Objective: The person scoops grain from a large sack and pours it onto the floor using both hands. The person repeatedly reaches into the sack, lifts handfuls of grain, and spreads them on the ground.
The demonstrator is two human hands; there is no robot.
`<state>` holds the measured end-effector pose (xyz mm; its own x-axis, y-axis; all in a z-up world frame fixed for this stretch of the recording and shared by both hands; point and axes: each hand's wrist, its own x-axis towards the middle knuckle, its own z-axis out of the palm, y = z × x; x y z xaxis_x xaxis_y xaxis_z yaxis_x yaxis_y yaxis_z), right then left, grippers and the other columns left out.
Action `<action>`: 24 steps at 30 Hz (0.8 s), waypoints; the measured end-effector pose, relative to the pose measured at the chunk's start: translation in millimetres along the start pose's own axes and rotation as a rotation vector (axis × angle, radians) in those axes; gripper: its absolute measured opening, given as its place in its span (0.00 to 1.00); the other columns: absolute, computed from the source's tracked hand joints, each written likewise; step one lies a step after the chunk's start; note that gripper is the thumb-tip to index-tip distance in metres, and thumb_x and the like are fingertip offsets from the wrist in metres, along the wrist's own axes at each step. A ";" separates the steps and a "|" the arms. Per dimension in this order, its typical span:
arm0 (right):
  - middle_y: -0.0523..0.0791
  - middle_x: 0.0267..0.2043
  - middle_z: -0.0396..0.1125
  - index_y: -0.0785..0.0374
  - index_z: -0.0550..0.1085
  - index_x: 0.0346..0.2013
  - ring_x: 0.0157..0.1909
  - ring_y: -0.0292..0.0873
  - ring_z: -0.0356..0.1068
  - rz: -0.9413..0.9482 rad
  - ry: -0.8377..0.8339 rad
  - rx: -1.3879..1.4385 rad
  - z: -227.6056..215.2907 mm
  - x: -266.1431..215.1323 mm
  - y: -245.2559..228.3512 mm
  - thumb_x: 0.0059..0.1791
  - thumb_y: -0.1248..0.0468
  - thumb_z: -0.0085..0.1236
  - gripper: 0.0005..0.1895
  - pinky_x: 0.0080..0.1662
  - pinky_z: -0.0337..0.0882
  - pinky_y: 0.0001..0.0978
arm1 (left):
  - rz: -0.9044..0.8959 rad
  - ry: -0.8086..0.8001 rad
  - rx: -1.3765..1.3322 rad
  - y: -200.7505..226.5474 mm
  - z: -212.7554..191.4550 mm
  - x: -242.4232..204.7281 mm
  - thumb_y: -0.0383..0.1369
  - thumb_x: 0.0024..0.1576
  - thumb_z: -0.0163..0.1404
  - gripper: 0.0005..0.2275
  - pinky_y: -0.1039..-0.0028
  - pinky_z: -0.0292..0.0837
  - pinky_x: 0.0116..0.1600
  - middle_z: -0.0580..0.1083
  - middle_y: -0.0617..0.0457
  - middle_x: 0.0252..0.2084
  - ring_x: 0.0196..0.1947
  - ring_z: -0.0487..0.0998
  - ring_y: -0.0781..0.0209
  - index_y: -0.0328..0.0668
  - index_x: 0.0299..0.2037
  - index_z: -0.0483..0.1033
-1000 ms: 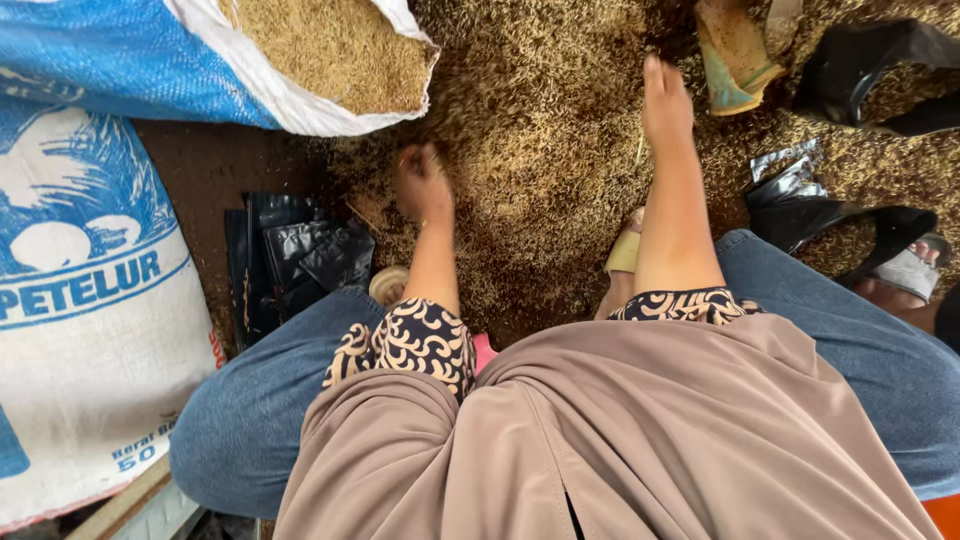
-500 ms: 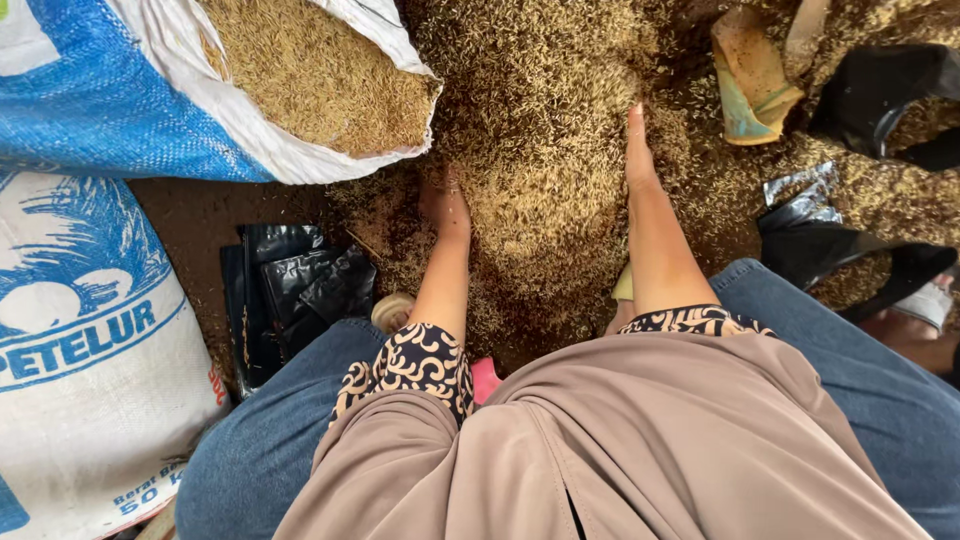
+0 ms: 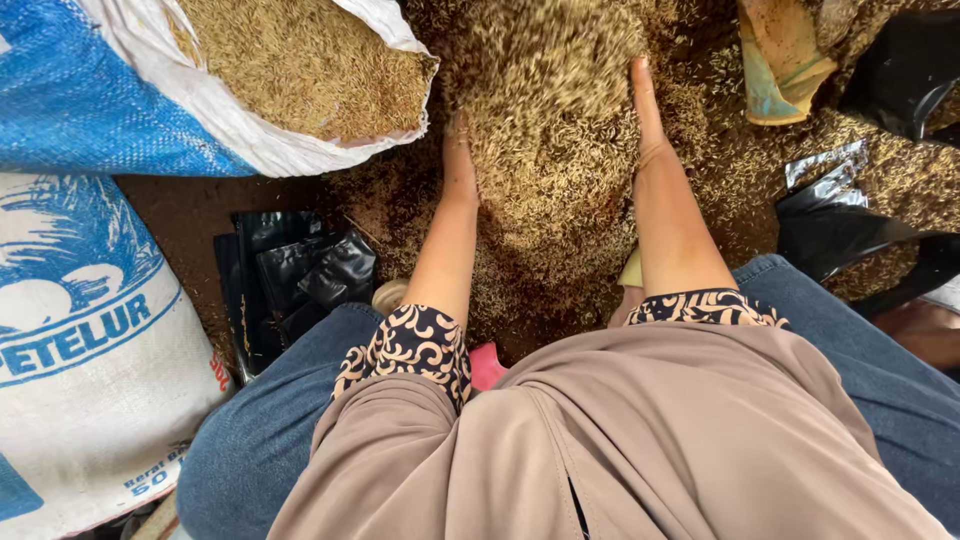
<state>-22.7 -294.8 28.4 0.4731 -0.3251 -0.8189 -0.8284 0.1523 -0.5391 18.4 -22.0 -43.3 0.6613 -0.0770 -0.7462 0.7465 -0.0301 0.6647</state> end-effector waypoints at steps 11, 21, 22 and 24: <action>0.55 0.80 0.36 0.55 0.36 0.77 0.79 0.63 0.36 -0.424 -0.018 -0.112 20.3 -115.8 -73.2 0.49 0.28 0.45 0.56 0.69 0.45 0.72 | 0.273 -0.196 -0.045 82.2 39.9 -80.3 0.59 0.59 0.27 0.37 0.46 0.39 0.71 0.37 0.51 0.78 0.76 0.35 0.50 0.53 0.77 0.37; 0.51 0.76 0.55 0.55 0.58 0.74 0.76 0.54 0.55 -0.379 0.319 -0.369 -2.7 -102.8 -13.3 0.55 0.32 0.29 0.42 0.71 0.56 0.55 | 0.128 0.330 0.555 16.9 -28.6 -87.6 0.63 0.63 0.23 0.38 0.45 0.40 0.76 0.46 0.44 0.80 0.79 0.43 0.39 0.47 0.76 0.47; 0.52 0.75 0.53 0.55 0.58 0.73 0.75 0.55 0.54 -0.305 0.347 -0.332 -7.7 -95.4 4.0 0.54 0.31 0.30 0.43 0.70 0.56 0.57 | -0.011 0.384 0.590 1.1 -40.4 -87.4 0.64 0.59 0.26 0.39 0.40 0.37 0.74 0.39 0.43 0.79 0.78 0.39 0.40 0.52 0.77 0.41; 0.52 0.76 0.50 0.55 0.55 0.74 0.75 0.56 0.51 -0.216 0.385 -0.255 -15.6 -82.3 39.8 0.51 0.29 0.31 0.45 0.69 0.55 0.57 | -0.121 0.469 0.704 -29.6 -65.1 -85.3 0.65 0.58 0.27 0.41 0.36 0.32 0.73 0.30 0.41 0.78 0.78 0.32 0.39 0.55 0.77 0.33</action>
<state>-99.3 -276.5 77.4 0.5364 -0.6514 -0.5366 -0.7936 -0.1731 -0.5833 -55.3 50.3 -1.8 0.6580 0.3827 -0.6486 0.6969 -0.6357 0.3319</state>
